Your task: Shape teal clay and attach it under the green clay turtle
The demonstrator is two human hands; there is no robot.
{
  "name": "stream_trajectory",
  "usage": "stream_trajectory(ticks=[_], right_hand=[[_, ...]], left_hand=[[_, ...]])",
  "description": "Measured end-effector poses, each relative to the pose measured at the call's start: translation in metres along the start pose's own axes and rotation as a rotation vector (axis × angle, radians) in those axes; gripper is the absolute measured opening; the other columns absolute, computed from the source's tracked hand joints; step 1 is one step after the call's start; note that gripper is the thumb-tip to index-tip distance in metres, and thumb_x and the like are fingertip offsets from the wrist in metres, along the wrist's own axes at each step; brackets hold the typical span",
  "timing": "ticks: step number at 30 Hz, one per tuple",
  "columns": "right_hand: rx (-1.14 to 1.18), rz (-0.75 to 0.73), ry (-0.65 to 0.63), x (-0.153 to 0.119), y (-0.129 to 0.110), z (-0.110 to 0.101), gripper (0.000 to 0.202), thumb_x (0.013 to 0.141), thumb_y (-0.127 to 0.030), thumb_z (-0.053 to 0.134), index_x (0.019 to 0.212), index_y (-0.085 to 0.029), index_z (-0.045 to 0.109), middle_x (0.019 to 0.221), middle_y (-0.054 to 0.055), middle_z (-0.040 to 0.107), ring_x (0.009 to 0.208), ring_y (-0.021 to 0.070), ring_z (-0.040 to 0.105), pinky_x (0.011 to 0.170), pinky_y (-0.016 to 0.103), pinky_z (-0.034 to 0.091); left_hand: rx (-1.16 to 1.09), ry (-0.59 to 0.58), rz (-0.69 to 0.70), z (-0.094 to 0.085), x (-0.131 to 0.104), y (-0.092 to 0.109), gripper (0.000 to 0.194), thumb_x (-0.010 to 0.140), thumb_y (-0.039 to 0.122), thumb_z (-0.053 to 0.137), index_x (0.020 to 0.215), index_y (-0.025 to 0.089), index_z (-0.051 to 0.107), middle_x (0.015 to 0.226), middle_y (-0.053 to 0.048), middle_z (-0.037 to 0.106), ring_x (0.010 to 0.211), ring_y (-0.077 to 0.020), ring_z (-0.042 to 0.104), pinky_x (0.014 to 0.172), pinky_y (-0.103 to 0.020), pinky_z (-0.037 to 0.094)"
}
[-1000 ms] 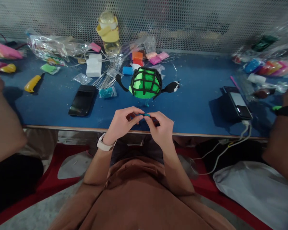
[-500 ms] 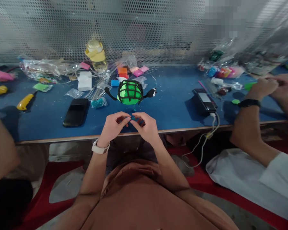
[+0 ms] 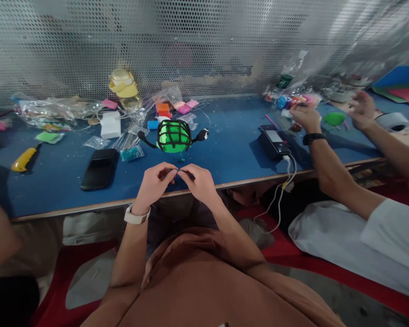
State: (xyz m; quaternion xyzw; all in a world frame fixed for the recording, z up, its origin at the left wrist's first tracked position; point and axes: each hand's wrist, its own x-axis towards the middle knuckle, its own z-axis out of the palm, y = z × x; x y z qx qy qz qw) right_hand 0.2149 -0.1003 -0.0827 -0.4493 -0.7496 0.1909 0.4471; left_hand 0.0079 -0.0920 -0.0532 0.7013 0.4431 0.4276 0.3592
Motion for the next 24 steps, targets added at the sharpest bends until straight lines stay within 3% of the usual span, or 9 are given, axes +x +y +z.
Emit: stream_trajectory(ticks=[5,10,14,21,24], right_hand=[[-0.004,-0.007,-0.024,0.0008,-0.0054,-0.0030,0.046,0.124,-0.048,0.052,0.092,-0.023,0.074,0.090,0.005,0.079,0.086,0.0215,0.071,0.083,0.035,0.050],[0.097,0.023,0.002,-0.0010,-0.0013,-0.0027,0.031,0.112,-0.053,0.075,0.123,-0.024,0.078,0.105,0.005,0.084,0.084,0.0200,0.074,0.083,0.033,0.057],[0.057,-0.007,-0.016,-0.0014,0.0026,-0.0022,0.017,0.111,-0.042,0.078,0.112,-0.026,0.081,0.108,0.006,0.084,0.089,0.0214,0.075,0.084,0.034,0.058],[0.057,-0.007,-0.003,0.0002,0.0027,-0.0016,0.013,0.112,-0.032,0.073,0.108,-0.024,0.082,0.106,0.006,0.085,0.096,0.0234,0.079,0.086,0.035,0.059],[0.091,-0.004,0.003,-0.0006,0.0024,-0.0012,0.006,0.109,-0.029,0.077,0.109,-0.025,0.082,0.106,0.005,0.085,0.096,0.0223,0.079,0.085,0.034,0.059]], left_hand=[[0.029,-0.008,0.030,0.0001,0.0006,0.0014,0.026,0.106,0.042,0.071,0.093,0.021,0.079,0.072,0.000,0.075,0.061,-0.0136,0.066,0.062,-0.026,0.050],[0.102,0.020,0.047,0.0015,0.0005,0.0008,0.034,0.108,0.041,0.068,0.080,0.022,0.071,0.066,0.001,0.072,0.060,-0.0133,0.063,0.064,-0.027,0.047],[0.148,0.030,0.070,0.0026,0.0001,0.0016,0.051,0.111,0.049,0.066,0.068,0.022,0.065,0.061,0.001,0.068,0.058,-0.0136,0.061,0.063,-0.028,0.045],[0.073,0.022,0.028,0.0035,0.0005,-0.0006,0.033,0.104,0.051,0.076,0.091,0.021,0.083,0.076,-0.002,0.082,0.065,-0.0158,0.073,0.066,-0.027,0.054],[0.050,0.005,0.013,0.0034,0.0009,-0.0005,0.030,0.103,0.046,0.077,0.089,0.021,0.085,0.076,-0.003,0.083,0.063,-0.0154,0.073,0.064,-0.026,0.055]])
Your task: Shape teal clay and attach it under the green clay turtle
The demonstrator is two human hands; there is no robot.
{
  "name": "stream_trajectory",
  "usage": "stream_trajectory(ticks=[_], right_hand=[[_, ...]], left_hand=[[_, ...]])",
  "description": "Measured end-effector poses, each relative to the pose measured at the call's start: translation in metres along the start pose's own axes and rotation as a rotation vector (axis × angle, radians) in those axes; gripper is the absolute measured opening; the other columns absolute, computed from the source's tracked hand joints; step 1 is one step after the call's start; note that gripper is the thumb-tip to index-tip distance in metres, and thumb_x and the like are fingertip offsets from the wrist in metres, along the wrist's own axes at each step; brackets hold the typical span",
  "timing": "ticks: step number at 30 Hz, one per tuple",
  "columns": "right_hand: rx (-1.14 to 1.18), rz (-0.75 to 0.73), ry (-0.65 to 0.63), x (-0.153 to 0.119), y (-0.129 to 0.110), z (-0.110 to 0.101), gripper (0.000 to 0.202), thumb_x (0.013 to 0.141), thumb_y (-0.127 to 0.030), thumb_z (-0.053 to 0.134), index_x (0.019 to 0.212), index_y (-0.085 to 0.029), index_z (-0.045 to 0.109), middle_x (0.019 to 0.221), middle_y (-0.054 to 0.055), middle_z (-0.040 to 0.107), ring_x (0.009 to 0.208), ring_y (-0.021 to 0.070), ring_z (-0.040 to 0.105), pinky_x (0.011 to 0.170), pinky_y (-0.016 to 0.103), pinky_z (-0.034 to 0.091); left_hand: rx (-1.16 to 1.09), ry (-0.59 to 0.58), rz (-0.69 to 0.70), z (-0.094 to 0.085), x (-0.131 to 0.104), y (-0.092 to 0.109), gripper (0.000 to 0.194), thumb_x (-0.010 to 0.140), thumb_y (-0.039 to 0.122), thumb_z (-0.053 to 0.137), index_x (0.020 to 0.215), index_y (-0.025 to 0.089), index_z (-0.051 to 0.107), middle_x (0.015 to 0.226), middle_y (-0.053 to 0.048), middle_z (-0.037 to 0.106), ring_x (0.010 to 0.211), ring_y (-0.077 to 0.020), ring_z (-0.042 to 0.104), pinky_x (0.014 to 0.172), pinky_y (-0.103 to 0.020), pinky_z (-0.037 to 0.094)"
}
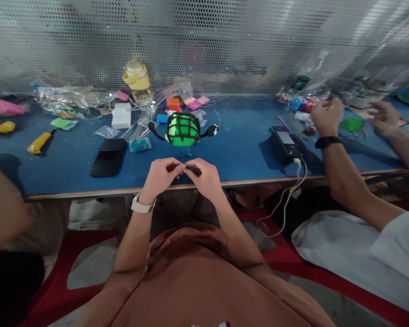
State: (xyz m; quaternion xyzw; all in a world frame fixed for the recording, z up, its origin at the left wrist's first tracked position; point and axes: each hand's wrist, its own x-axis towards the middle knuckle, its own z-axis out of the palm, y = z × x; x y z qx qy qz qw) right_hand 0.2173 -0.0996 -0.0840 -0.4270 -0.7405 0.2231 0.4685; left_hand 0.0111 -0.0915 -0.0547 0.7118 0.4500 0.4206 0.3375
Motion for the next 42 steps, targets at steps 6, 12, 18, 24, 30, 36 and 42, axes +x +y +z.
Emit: stream_trajectory(ticks=[6,12,18,24,30,36,42], right_hand=[[-0.019,0.012,-0.019,-0.0020,-0.0003,0.0008,0.011,0.105,-0.033,0.085,0.113,-0.026,0.083,0.103,0.004,0.084,0.090,0.0212,0.076,0.085,0.033,0.061],[-0.031,-0.033,0.008,-0.0041,0.0001,0.0011,0.010,0.112,-0.034,0.078,0.111,-0.026,0.084,0.103,0.004,0.083,0.088,0.0202,0.075,0.083,0.033,0.060],[-0.067,-0.050,0.021,-0.0052,0.0038,0.0033,0.016,0.116,-0.033,0.071,0.115,-0.026,0.086,0.110,0.007,0.085,0.099,0.0229,0.079,0.090,0.035,0.062],[-0.158,-0.093,-0.014,-0.0057,0.0064,0.0060,0.029,0.121,-0.040,0.064,0.113,-0.025,0.087,0.106,0.009,0.086,0.101,0.0250,0.079,0.095,0.038,0.060],[-0.067,-0.085,0.032,-0.0050,0.0051,0.0031,0.015,0.115,-0.031,0.074,0.123,-0.026,0.086,0.112,0.007,0.084,0.099,0.0222,0.079,0.089,0.034,0.063],[-0.011,-0.091,0.083,-0.0057,0.0054,0.0027,0.012,0.113,-0.029,0.077,0.121,-0.027,0.086,0.113,0.006,0.083,0.094,0.0218,0.079,0.085,0.035,0.064],[-0.079,-0.118,0.064,-0.0050,0.0016,0.0022,0.028,0.117,-0.042,0.072,0.099,-0.024,0.083,0.093,0.005,0.079,0.084,0.0213,0.074,0.079,0.035,0.059]], left_hand=[[0.028,0.020,-0.003,0.0003,-0.0006,0.0006,0.040,0.105,0.046,0.075,0.073,0.022,0.078,0.063,0.000,0.074,0.058,-0.0142,0.067,0.059,-0.026,0.049],[0.041,0.021,0.023,-0.0007,-0.0012,0.0014,0.039,0.106,0.050,0.074,0.080,0.022,0.082,0.067,-0.001,0.077,0.059,-0.0145,0.067,0.061,-0.027,0.049],[0.091,-0.043,0.026,-0.0010,-0.0005,0.0000,0.040,0.109,0.050,0.071,0.082,0.023,0.082,0.074,-0.002,0.081,0.066,-0.0157,0.071,0.066,-0.028,0.049],[0.115,-0.018,0.031,0.0004,-0.0012,-0.0016,0.057,0.114,0.051,0.063,0.064,0.022,0.068,0.063,-0.002,0.072,0.059,-0.0145,0.065,0.064,-0.029,0.046],[0.001,-0.026,0.013,-0.0005,-0.0010,-0.0024,0.030,0.106,0.045,0.075,0.089,0.022,0.082,0.075,-0.001,0.079,0.064,-0.0147,0.070,0.063,-0.026,0.052],[-0.046,-0.020,0.002,-0.0013,-0.0013,-0.0070,0.017,0.099,0.039,0.082,0.103,0.023,0.087,0.081,-0.001,0.082,0.064,-0.0141,0.070,0.062,-0.026,0.053],[0.065,-0.013,0.053,-0.0005,-0.0024,-0.0028,0.053,0.112,0.045,0.068,0.064,0.021,0.069,0.060,0.000,0.071,0.056,-0.0114,0.063,0.060,-0.026,0.045]])
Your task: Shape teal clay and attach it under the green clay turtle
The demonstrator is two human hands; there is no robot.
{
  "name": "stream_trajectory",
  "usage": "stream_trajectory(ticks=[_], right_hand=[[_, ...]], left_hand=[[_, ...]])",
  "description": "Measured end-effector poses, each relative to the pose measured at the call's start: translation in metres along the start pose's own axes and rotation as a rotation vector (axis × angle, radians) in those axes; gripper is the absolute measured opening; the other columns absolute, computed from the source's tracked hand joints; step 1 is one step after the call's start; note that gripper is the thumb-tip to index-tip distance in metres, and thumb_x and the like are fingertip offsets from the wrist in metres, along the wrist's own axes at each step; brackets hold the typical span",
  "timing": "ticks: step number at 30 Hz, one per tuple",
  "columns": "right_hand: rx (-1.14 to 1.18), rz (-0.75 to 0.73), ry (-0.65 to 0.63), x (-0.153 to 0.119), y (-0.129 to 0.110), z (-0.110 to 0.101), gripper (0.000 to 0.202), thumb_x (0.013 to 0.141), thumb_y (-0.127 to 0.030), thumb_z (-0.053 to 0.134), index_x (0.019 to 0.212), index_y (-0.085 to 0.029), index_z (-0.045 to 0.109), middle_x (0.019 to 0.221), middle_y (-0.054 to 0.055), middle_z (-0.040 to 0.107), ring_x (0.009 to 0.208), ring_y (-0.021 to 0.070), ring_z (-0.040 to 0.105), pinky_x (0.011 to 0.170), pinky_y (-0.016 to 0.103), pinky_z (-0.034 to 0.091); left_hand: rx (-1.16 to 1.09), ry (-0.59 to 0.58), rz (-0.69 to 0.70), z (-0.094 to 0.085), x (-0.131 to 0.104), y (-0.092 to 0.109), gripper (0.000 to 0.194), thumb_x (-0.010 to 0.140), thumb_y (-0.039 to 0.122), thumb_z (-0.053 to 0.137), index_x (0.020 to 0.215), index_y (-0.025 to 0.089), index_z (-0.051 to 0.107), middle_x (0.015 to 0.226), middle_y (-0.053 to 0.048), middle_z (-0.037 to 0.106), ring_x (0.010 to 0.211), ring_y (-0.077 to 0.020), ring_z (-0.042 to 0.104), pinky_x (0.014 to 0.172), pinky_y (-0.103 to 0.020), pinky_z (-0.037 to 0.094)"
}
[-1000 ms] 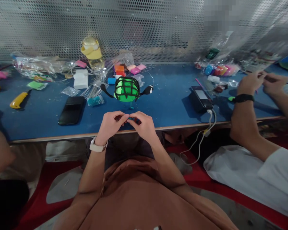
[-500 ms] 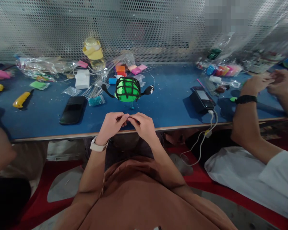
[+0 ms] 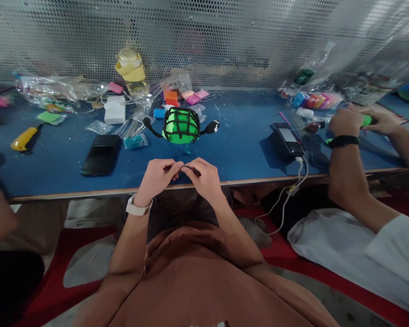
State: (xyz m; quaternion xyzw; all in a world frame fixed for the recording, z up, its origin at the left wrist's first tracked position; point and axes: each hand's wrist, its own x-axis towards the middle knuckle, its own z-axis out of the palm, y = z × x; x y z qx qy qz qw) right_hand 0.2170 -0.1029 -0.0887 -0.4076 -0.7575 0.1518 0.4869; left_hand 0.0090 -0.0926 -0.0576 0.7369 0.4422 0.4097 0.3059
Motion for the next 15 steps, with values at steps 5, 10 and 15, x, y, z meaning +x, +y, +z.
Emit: stream_trajectory(ticks=[5,10,15], right_hand=[[0.049,-0.005,0.037,-0.0002,-0.0007,-0.0014,0.015,0.116,-0.035,0.075,0.113,-0.026,0.086,0.101,0.005,0.082,0.085,0.0203,0.075,0.078,0.034,0.061],[0.106,0.016,0.054,0.0000,-0.0021,-0.0044,0.016,0.113,-0.026,0.073,0.120,-0.030,0.087,0.114,0.006,0.085,0.096,0.0229,0.079,0.076,0.036,0.065],[0.194,0.090,0.053,0.0031,-0.0056,-0.0092,0.021,0.116,-0.036,0.069,0.126,-0.032,0.087,0.120,0.007,0.082,0.079,0.0193,0.077,0.066,0.036,0.066]], left_hand=[[-0.085,0.010,0.001,0.0010,0.0008,-0.0026,0.020,0.106,0.037,0.076,0.095,0.022,0.082,0.074,0.000,0.078,0.064,-0.0133,0.070,0.060,-0.025,0.052],[-0.162,0.025,-0.006,0.0025,0.0006,-0.0040,0.009,0.100,0.029,0.082,0.104,0.021,0.082,0.090,-0.002,0.083,0.066,-0.0120,0.073,0.064,-0.025,0.059],[-0.153,0.028,-0.011,0.0034,0.0007,-0.0027,0.015,0.103,0.032,0.079,0.112,0.022,0.086,0.100,-0.005,0.087,0.079,-0.0152,0.079,0.068,-0.025,0.061]])
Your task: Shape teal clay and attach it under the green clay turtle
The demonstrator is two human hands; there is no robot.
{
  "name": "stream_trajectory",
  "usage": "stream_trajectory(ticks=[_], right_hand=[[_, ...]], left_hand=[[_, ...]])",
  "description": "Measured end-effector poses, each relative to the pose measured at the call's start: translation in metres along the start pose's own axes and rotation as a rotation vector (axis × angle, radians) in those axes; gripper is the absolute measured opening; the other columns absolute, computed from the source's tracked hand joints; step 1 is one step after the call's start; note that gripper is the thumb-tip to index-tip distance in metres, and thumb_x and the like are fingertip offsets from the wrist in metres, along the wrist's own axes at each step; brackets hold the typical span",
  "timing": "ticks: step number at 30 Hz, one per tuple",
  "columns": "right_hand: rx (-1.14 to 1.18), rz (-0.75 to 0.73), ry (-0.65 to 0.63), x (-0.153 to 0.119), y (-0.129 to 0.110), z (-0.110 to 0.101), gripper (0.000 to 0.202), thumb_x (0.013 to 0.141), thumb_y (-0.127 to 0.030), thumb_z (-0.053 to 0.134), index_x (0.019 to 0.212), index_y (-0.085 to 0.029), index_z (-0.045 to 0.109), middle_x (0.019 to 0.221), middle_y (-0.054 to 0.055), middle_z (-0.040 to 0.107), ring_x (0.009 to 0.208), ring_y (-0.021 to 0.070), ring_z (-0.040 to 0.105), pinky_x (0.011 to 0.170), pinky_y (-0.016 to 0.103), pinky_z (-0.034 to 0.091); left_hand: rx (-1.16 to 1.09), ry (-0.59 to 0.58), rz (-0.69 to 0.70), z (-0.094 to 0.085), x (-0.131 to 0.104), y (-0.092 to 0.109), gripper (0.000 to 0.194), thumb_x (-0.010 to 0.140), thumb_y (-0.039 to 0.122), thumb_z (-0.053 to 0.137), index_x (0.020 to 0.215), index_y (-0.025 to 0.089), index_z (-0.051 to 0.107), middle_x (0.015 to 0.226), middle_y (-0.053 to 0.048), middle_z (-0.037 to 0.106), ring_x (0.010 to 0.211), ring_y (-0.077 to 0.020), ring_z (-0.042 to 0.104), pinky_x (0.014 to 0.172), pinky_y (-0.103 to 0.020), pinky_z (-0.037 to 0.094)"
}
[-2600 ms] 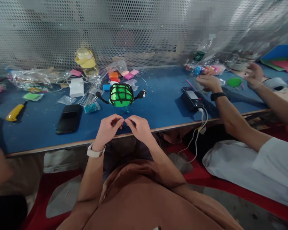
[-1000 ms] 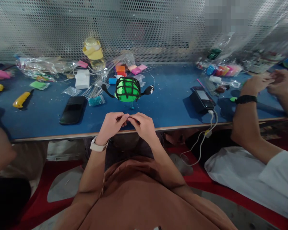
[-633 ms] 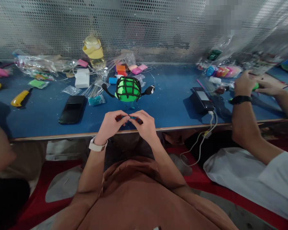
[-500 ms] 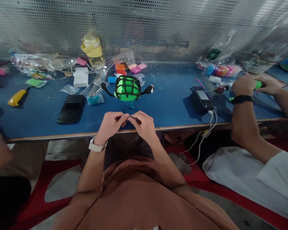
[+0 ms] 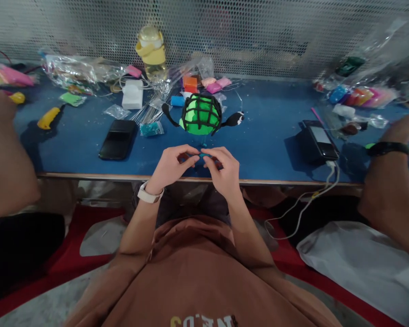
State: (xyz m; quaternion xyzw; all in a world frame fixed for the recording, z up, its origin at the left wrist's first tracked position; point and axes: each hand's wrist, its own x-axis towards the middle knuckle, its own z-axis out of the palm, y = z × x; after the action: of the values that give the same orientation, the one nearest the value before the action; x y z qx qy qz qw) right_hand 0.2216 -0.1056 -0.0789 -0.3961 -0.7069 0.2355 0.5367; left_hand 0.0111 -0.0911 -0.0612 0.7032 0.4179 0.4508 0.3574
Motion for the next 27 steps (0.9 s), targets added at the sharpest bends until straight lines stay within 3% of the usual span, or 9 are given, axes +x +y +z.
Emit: stream_trajectory(ticks=[6,9,13,16,20,23,27], right_hand=[[0.103,0.075,0.015,0.002,0.000,0.002,0.025,0.115,-0.048,0.071,0.128,-0.033,0.086,0.122,0.007,0.081,0.078,0.0186,0.078,0.064,0.036,0.066],[0.159,0.134,0.010,0.004,0.000,0.006,0.032,0.107,-0.053,0.082,0.130,-0.030,0.082,0.115,0.006,0.083,0.081,0.0197,0.078,0.066,0.036,0.066],[0.179,0.122,0.047,0.007,-0.003,0.011,0.027,0.104,-0.045,0.086,0.125,-0.030,0.080,0.112,0.004,0.084,0.094,0.0212,0.082,0.075,0.035,0.067],[0.223,0.100,0.111,0.010,-0.002,0.014,0.034,0.104,-0.047,0.086,0.129,-0.031,0.070,0.110,0.003,0.082,0.101,0.0225,0.083,0.084,0.037,0.069],[0.236,0.133,0.170,0.015,0.003,0.016,0.038,0.102,-0.050,0.086,0.110,-0.030,0.054,0.106,0.002,0.081,0.097,0.0208,0.083,0.084,0.036,0.070],[0.188,0.112,0.129,0.021,0.003,0.017,0.028,0.103,-0.039,0.081,0.100,-0.028,0.055,0.104,0.003,0.079,0.094,0.0198,0.080,0.086,0.037,0.070],[0.133,0.081,0.081,0.028,0.002,0.021,0.016,0.103,-0.033,0.074,0.100,-0.027,0.059,0.104,0.005,0.078,0.096,0.0213,0.079,0.087,0.039,0.069]], left_hand=[[-0.044,-0.009,0.005,0.002,0.000,0.000,0.012,0.098,0.026,0.083,0.108,0.022,0.080,0.101,-0.004,0.086,0.086,-0.0178,0.082,0.082,-0.031,0.066],[-0.081,0.008,-0.013,0.003,-0.001,0.000,0.011,0.097,0.025,0.082,0.098,0.022,0.071,0.095,-0.002,0.084,0.083,-0.0167,0.080,0.079,-0.031,0.064],[-0.046,0.031,-0.007,0.001,-0.002,0.002,0.014,0.098,0.030,0.082,0.098,0.022,0.071,0.098,-0.004,0.084,0.085,-0.0171,0.078,0.072,-0.028,0.058],[0.026,0.087,0.029,-0.001,-0.002,0.004,0.010,0.103,0.032,0.078,0.103,0.022,0.074,0.104,-0.005,0.084,0.092,-0.0184,0.078,0.073,-0.029,0.058],[0.291,0.193,0.057,-0.005,-0.001,-0.001,0.005,0.106,0.023,0.074,0.103,0.024,0.069,0.101,-0.003,0.079,0.094,-0.0209,0.075,0.084,-0.036,0.059],[0.521,0.242,0.043,-0.006,0.001,-0.009,0.012,0.105,0.015,0.073,0.108,0.024,0.065,0.111,-0.008,0.078,0.108,-0.0283,0.075,0.098,-0.045,0.060],[0.554,0.179,0.077,-0.006,0.006,-0.019,0.022,0.103,0.011,0.073,0.117,0.024,0.062,0.128,-0.011,0.078,0.124,-0.0319,0.074,0.111,-0.052,0.059]])
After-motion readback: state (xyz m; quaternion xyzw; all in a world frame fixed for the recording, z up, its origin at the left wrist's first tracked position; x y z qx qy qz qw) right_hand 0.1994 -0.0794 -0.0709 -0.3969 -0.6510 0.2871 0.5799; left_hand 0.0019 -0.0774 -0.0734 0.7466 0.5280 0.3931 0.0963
